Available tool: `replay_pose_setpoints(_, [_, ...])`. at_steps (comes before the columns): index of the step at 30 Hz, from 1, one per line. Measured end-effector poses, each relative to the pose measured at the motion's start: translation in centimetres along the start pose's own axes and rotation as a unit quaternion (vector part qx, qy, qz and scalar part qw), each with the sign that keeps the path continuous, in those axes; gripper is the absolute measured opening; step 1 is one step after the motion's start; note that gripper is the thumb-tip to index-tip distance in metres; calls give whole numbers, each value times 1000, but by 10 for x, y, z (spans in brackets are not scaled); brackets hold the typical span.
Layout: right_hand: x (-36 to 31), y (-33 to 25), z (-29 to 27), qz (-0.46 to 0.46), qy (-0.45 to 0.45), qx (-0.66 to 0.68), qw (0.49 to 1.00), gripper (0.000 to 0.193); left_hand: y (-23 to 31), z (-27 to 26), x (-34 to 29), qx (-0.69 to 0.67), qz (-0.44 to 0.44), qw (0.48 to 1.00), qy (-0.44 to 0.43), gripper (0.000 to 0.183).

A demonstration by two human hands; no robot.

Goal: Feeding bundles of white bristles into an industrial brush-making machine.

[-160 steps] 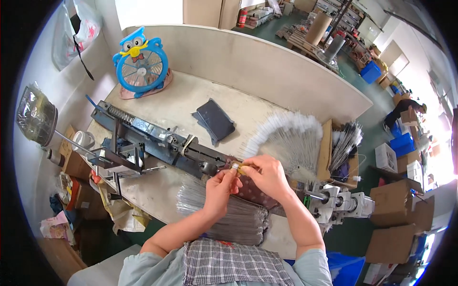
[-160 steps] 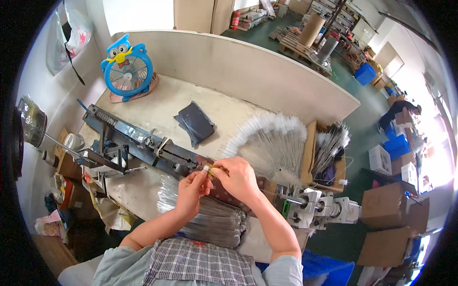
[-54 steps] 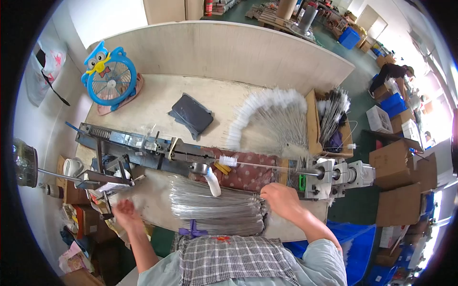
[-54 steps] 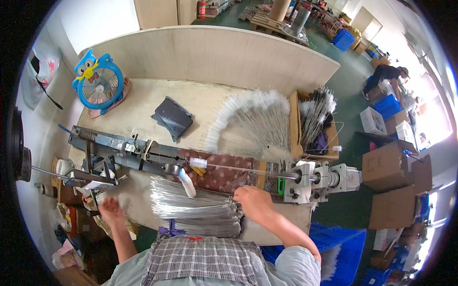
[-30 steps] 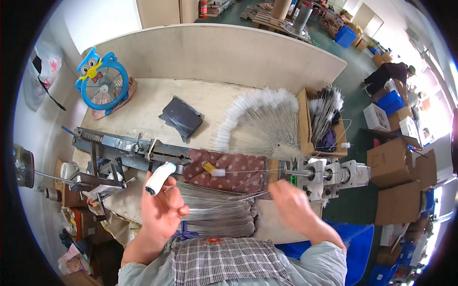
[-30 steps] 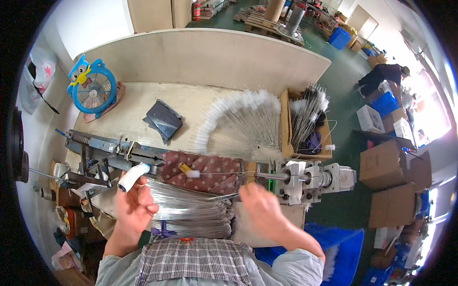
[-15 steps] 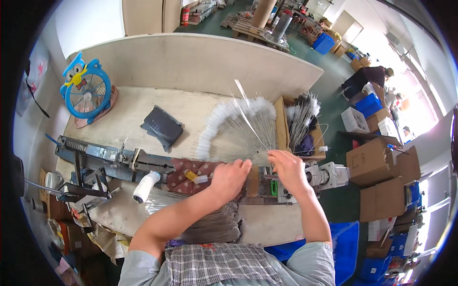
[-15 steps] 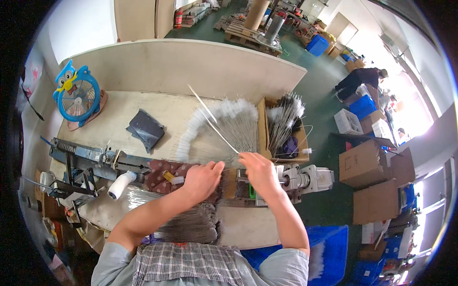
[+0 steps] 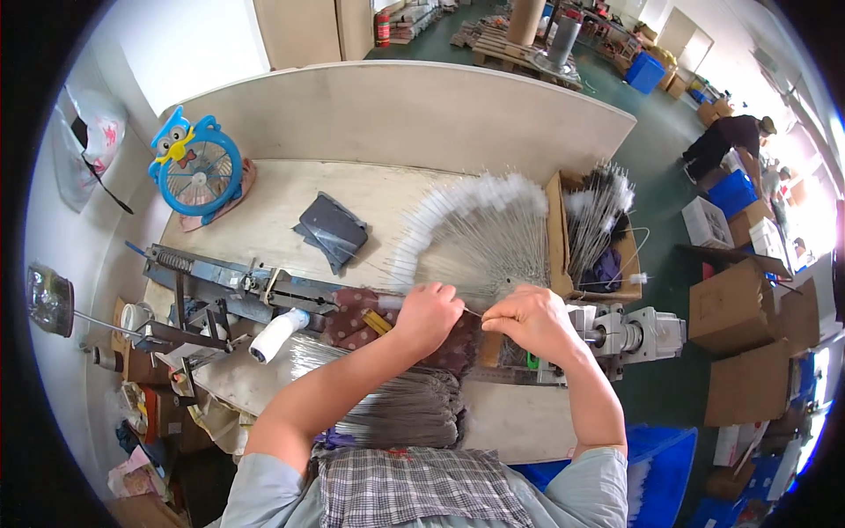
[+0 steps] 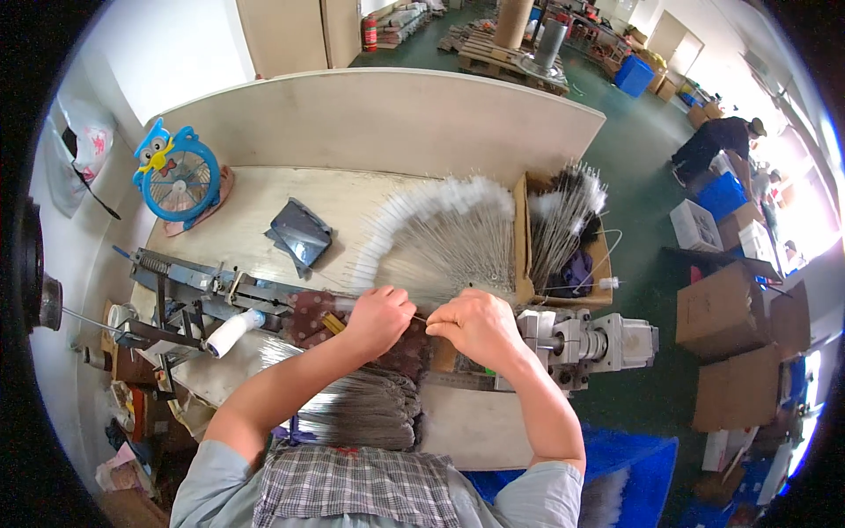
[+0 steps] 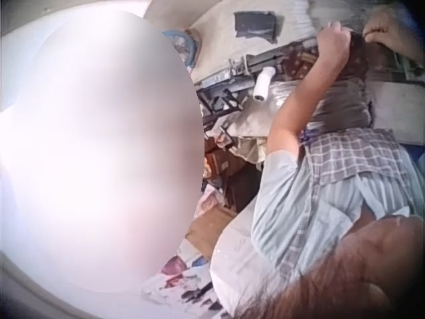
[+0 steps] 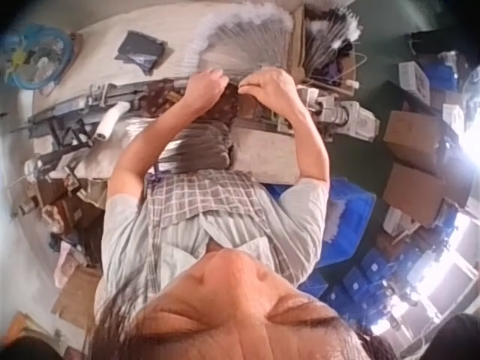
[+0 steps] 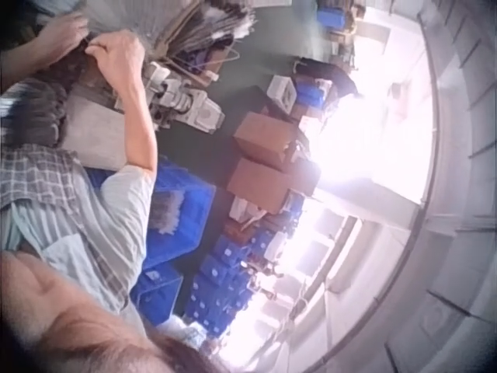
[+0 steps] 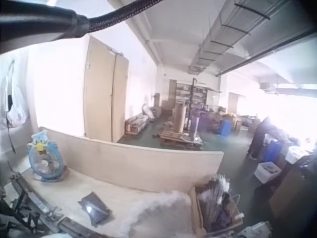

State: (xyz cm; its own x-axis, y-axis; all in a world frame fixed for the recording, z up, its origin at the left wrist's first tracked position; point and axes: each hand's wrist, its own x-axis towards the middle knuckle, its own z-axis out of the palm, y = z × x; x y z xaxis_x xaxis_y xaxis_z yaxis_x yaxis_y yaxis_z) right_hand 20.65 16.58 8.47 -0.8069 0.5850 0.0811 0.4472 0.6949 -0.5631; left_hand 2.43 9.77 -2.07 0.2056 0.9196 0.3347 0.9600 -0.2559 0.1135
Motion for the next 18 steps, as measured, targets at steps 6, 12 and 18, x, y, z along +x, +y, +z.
replay_pose_setpoints(6, [28, -25, 23, -121, 35, -3, 992, 10, -24, 23, 26, 7, -8, 997, 73, 13])
replay_pose_setpoints(12, [57, -55, 63, -185, 41, 34, 981, 10, 0, -47, -85, -251, -96, 954, 131, 9])
replay_pose_setpoints(18, [89, -86, 109, -181, 73, 11, 981, 9, -24, -79, -168, -617, -489, 599, 148, 26])
